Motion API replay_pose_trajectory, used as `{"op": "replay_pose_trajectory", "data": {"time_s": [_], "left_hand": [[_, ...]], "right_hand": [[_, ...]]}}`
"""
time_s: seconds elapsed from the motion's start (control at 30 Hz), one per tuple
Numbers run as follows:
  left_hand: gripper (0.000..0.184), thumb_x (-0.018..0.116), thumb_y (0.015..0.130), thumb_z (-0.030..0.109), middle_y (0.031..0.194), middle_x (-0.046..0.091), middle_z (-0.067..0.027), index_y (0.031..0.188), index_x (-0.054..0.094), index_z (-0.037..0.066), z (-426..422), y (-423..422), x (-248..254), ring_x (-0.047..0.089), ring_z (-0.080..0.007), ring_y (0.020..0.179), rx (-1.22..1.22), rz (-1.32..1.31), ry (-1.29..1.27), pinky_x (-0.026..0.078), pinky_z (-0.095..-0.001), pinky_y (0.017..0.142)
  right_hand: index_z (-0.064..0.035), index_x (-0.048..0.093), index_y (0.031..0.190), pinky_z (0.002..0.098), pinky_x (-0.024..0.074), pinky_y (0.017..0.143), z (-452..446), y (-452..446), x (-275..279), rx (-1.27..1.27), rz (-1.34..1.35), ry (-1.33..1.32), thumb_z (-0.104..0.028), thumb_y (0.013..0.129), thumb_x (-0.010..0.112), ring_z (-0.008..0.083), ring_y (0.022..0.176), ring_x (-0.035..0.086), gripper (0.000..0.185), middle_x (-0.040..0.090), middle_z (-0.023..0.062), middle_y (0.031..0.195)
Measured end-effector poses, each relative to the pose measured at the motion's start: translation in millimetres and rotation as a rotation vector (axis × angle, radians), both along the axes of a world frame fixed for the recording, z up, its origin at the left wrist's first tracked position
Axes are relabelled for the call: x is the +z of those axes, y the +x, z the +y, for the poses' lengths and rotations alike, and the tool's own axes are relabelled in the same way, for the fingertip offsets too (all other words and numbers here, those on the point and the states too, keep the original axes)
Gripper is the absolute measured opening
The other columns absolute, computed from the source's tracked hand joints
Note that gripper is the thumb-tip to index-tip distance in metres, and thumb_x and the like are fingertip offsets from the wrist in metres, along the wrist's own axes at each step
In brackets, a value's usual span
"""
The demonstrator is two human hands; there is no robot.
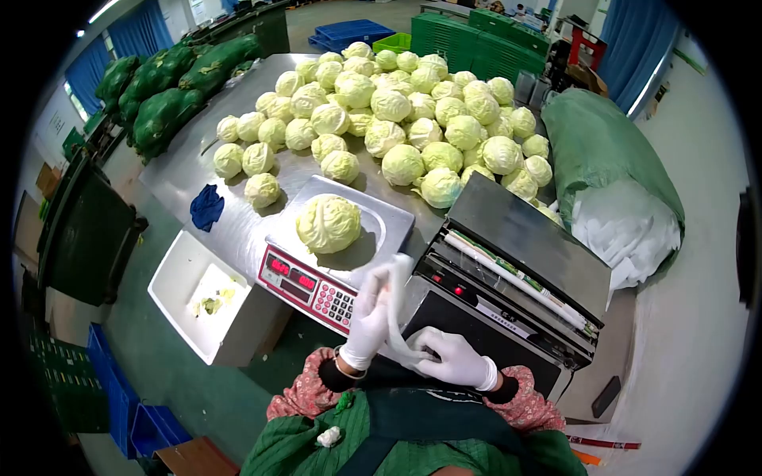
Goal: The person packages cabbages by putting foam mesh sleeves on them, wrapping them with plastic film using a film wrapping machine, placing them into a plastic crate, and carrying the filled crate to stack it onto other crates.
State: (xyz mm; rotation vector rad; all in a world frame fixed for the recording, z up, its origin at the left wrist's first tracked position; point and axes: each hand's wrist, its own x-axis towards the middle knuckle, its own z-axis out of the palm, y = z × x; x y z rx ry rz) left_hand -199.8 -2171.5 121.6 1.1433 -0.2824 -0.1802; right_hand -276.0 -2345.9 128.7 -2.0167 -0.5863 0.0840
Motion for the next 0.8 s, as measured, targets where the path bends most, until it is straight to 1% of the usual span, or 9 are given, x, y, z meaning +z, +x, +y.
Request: {"op": "replay_pose_trajectory", "data": {"time_s": [0.1, 0.17, 0.23, 0.27, 0.37, 0.5, 0.57, 0.63, 0.8], "left_hand": [[0.011, 0.056, 0.096, 0.009, 0.09, 0.06, 0.0014, 0.106, 0.053, 0.005, -10, -7, 24, 0.053, -0.0033, 0.079, 0.157, -0.05, 0.029, 0.045, -0.0191, 0.067], [0.013, 0.061, 0.091, 0.007, 0.073, 0.062, -0.0092, 0.102, 0.055, 0.004, -16, -4, 26, 0.064, -0.0186, 0.062, 0.439, -0.513, 0.472, 0.05, -0.0309, 0.056], [0.011, 0.062, 0.09, 0.005, 0.089, 0.061, -0.0084, 0.097, 0.055, 0.003, -18, -15, 28, 0.063, -0.0136, 0.071, 0.321, -0.583, 0.652, 0.05, -0.0276, 0.063], [0.015, 0.063, 0.089, 0.006, 0.087, 0.061, -0.0098, 0.1, 0.054, 0.002, -22, -16, 26, 0.064, -0.017, 0.07, 0.339, -0.678, 0.563, 0.05, -0.027, 0.062], [0.03, 0.059, 0.093, 0.009, 0.108, 0.056, -0.0102, 0.117, 0.042, 0.002, -20, -13, 39, 0.059, -0.0135, 0.094, -0.001, -0.313, 0.135, 0.049, -0.0289, 0.08], [0.057, 0.056, 0.095, 0.012, 0.122, 0.052, -0.0095, 0.144, 0.028, 0.004, -17, -1, 47, 0.053, -0.0139, 0.11, -0.249, -0.361, 0.238, 0.045, -0.0283, 0.092], [0.061, 0.057, 0.096, 0.013, 0.129, 0.051, -0.0076, 0.147, 0.026, 0.005, -17, 11, 49, 0.053, -0.0135, 0.113, -0.228, -0.542, 0.28, 0.045, -0.0278, 0.095], [0.055, 0.057, 0.095, 0.013, 0.133, 0.05, -0.0058, 0.143, 0.033, 0.003, -19, 13, 51, 0.053, -0.0122, 0.114, -0.543, 0.188, -0.315, 0.045, -0.028, 0.095], [0.031, 0.061, 0.094, 0.015, 0.103, 0.063, -0.0009, 0.122, 0.055, 0.002, -28, 21, 23, 0.061, -0.0058, 0.089, -0.662, 0.438, -0.467, 0.051, -0.0223, 0.079]], "right_hand": [[-0.0024, 0.057, 0.11, 0.0309, 0.0504, 0.078, -4, 14, 32, -0.012, -0.001, 0.108, -0.02, 0.078, 0.077, 0.0213, 0.089, 0.061, 0.041, 0.059, 0.0095, 0.107], [-0.0007, 0.048, 0.129, 0.031, 0.0503, 0.086, -3, 18, 43, -0.145, 0.158, 0.662, -0.022, 0.081, 0.076, 0.0187, 0.108, 0.058, 0.059, 0.052, 0.0138, 0.13], [-0.0004, 0.048, 0.131, 0.0283, 0.05, 0.087, 5, 22, 58, -0.402, -0.028, 0.636, -0.012, 0.085, 0.072, 0.016, 0.108, 0.058, 0.053, 0.055, 0.0141, 0.128], [-0.0002, 0.051, 0.128, 0.0272, 0.05, 0.086, 8, 24, 58, -0.45, -0.052, 0.56, -0.009, 0.086, 0.07, 0.0147, 0.106, 0.059, 0.047, 0.059, 0.0133, 0.124], [-0.0004, 0.059, 0.117, 0.0252, 0.0503, 0.081, 8, 30, 47, -0.543, -0.233, 0.351, -0.001, 0.087, 0.065, 0.0115, 0.091, 0.063, 0.03, 0.067, 0.0095, 0.108], [-0.0011, 0.063, 0.101, 0.0249, 0.05, 0.075, 2, 29, 45, -0.589, -0.122, 0.426, -0.001, 0.086, 0.066, 0.0108, 0.081, 0.062, 0.016, 0.067, 0.0079, 0.098], [-0.0017, 0.062, 0.096, 0.0281, 0.0505, 0.079, -6, 38, 52, -0.499, -0.414, 0.176, 0.0, 0.084, 0.067, 0.0171, 0.089, 0.063, 0.013, 0.066, 0.0093, 0.097], [-0.0024, 0.063, 0.094, 0.0328, 0.049, 0.085, -2, 48, 60, -0.532, -0.673, 0.02, 0.003, 0.081, 0.068, 0.025, 0.098, 0.061, 0.015, 0.064, 0.01, 0.096], [-0.0033, 0.055, 0.09, 0.0324, 0.046, 0.083, -16, 71, 56, -0.498, -0.813, -0.114, -0.006, 0.087, 0.064, 0.0241, 0.088, 0.058, 0.01, 0.061, 0.0101, 0.089]]}}
